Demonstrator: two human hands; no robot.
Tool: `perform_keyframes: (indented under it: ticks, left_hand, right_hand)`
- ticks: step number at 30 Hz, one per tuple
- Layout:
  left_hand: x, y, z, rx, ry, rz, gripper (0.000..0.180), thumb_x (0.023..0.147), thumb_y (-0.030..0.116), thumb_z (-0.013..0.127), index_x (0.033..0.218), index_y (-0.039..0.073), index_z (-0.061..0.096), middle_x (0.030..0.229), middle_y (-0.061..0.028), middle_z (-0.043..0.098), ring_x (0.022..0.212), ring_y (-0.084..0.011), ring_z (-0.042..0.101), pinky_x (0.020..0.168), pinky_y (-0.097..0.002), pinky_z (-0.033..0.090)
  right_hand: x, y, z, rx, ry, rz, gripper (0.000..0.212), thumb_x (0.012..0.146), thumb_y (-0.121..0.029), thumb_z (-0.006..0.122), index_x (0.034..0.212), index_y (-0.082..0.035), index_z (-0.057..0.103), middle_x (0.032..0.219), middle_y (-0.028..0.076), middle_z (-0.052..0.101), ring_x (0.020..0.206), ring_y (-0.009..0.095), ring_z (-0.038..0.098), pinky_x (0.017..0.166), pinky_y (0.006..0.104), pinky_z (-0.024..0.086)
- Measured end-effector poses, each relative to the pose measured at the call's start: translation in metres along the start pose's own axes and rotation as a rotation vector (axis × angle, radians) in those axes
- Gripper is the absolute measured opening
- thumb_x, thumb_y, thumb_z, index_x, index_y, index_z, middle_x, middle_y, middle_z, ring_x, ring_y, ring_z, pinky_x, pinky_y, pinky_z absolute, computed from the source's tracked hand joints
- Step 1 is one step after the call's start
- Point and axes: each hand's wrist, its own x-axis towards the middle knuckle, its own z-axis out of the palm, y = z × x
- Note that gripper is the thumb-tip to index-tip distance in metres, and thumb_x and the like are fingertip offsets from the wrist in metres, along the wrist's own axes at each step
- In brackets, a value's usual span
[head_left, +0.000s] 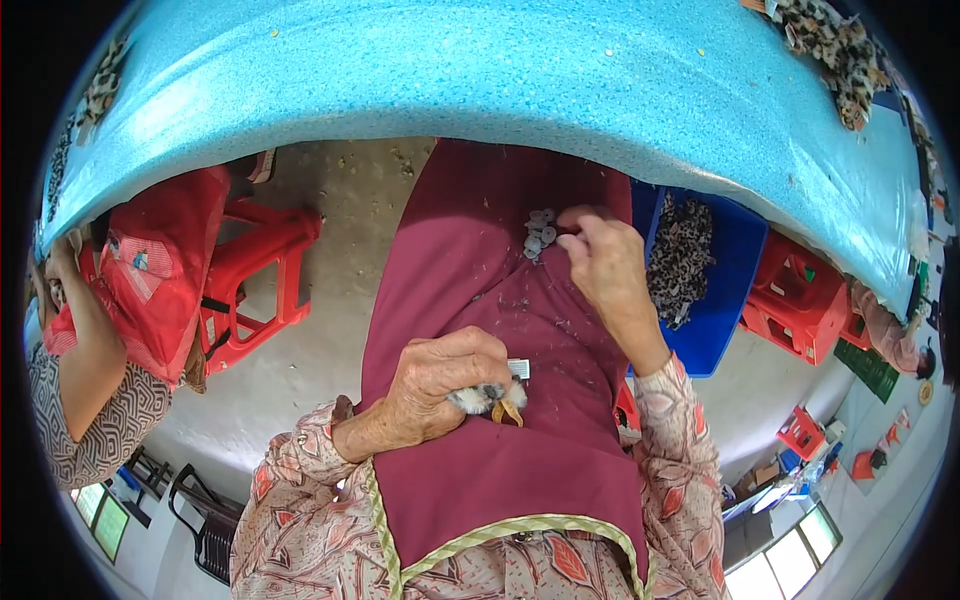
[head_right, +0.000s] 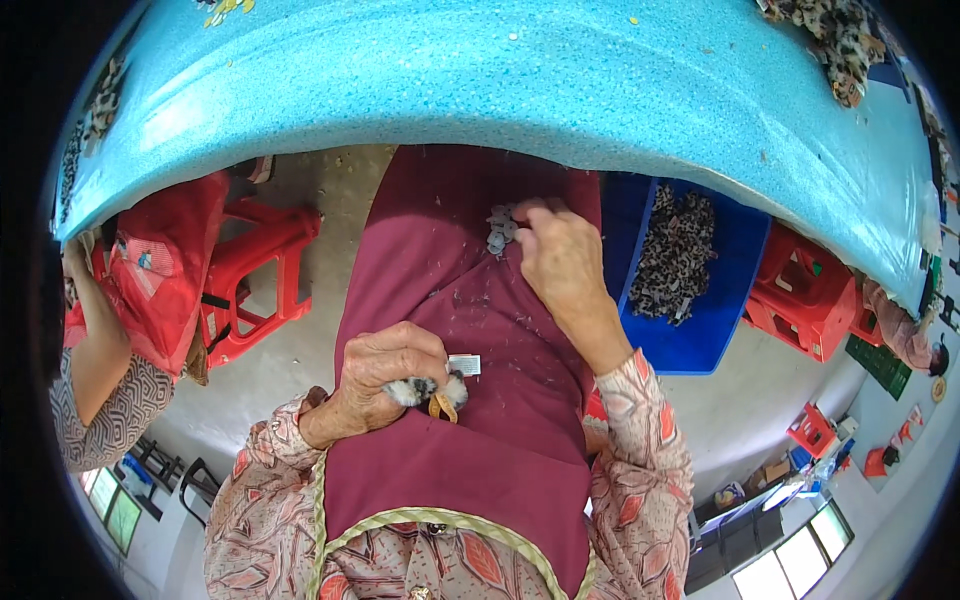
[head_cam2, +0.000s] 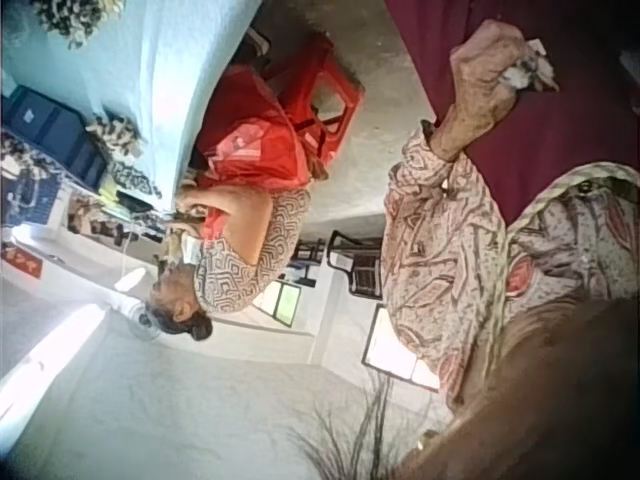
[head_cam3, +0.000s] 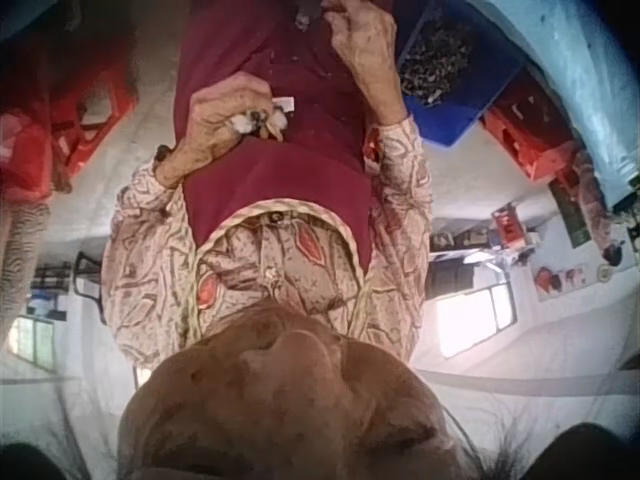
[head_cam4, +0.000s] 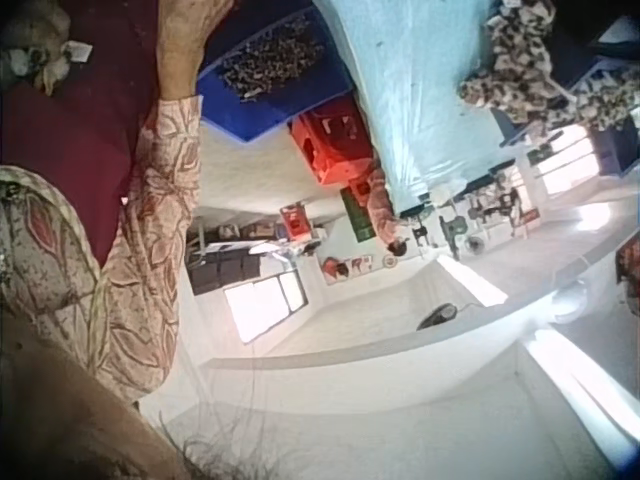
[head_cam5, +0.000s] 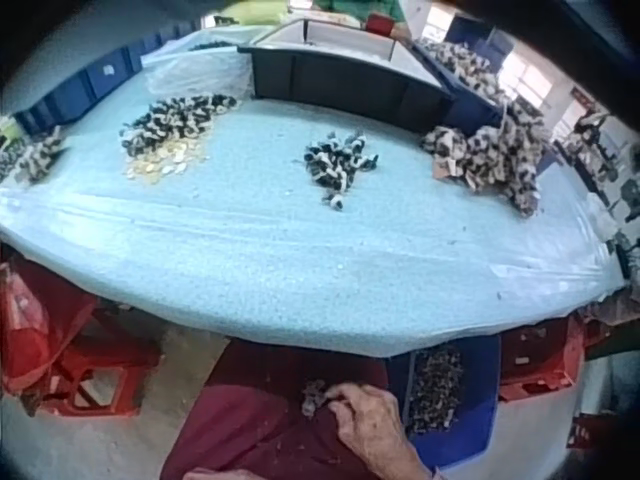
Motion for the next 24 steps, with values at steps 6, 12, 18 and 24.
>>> perform_keyframes:
  ticks: [6, 12, 18, 24]
  left_hand:
    - [0.002, 0.001, -0.003, 0.05, 0.043, 0.022, 0.032, 0.056, -0.012, 0.061, 0.084, 0.002, 0.068, 0.085, -0.0071, 0.06, 0.072, -0.0178, 0.063, 0.061, -0.0274, 0.051]
    - [-0.001, 0.006, -0.009, 0.169, 0.135, 0.122, 0.022, 0.059, 0.002, 0.074, 0.08, 0.005, 0.07, 0.086, -0.0053, 0.061, 0.074, -0.0167, 0.062, 0.06, -0.0274, 0.05]
    - [-0.004, 0.006, -0.011, 0.277, 0.153, 0.224, 0.021, 0.06, 0.006, 0.076, 0.079, 0.008, 0.071, 0.088, -0.0038, 0.06, 0.073, -0.0153, 0.061, 0.059, -0.0263, 0.049]
    - [-0.005, 0.013, -0.01, 0.332, 0.139, 0.167, 0.02, 0.063, 0.005, 0.076, 0.081, 0.008, 0.072, 0.089, -0.0043, 0.059, 0.073, -0.0148, 0.058, 0.06, -0.0264, 0.048]
  right_hand:
    - [0.017, 0.01, 0.017, -0.416, -0.083, -0.157, 0.015, 0.073, -0.008, 0.068, 0.088, -0.011, 0.065, 0.084, 0.008, 0.063, 0.075, 0.029, 0.064, 0.064, 0.0414, 0.051]
    - [0.006, -0.017, -0.008, 0.219, -0.038, -0.021, 0.02, 0.074, -0.001, 0.071, 0.093, -0.005, 0.066, 0.075, 0.007, 0.066, 0.063, 0.013, 0.062, 0.061, 0.0221, 0.049]
    - [-0.041, -0.084, -0.014, 1.162, -0.364, 0.46, 0.013, 0.084, -0.001, 0.065, 0.097, 0.001, 0.064, 0.081, 0.001, 0.065, 0.074, 0.003, 0.06, 0.064, 0.0185, 0.049]
    - [-0.065, -0.082, -0.01, 1.216, -0.37, 0.489, 0.014, 0.086, -0.002, 0.062, 0.1, 0.002, 0.065, 0.082, 0.004, 0.067, 0.076, 0.007, 0.063, 0.067, 0.0197, 0.051]
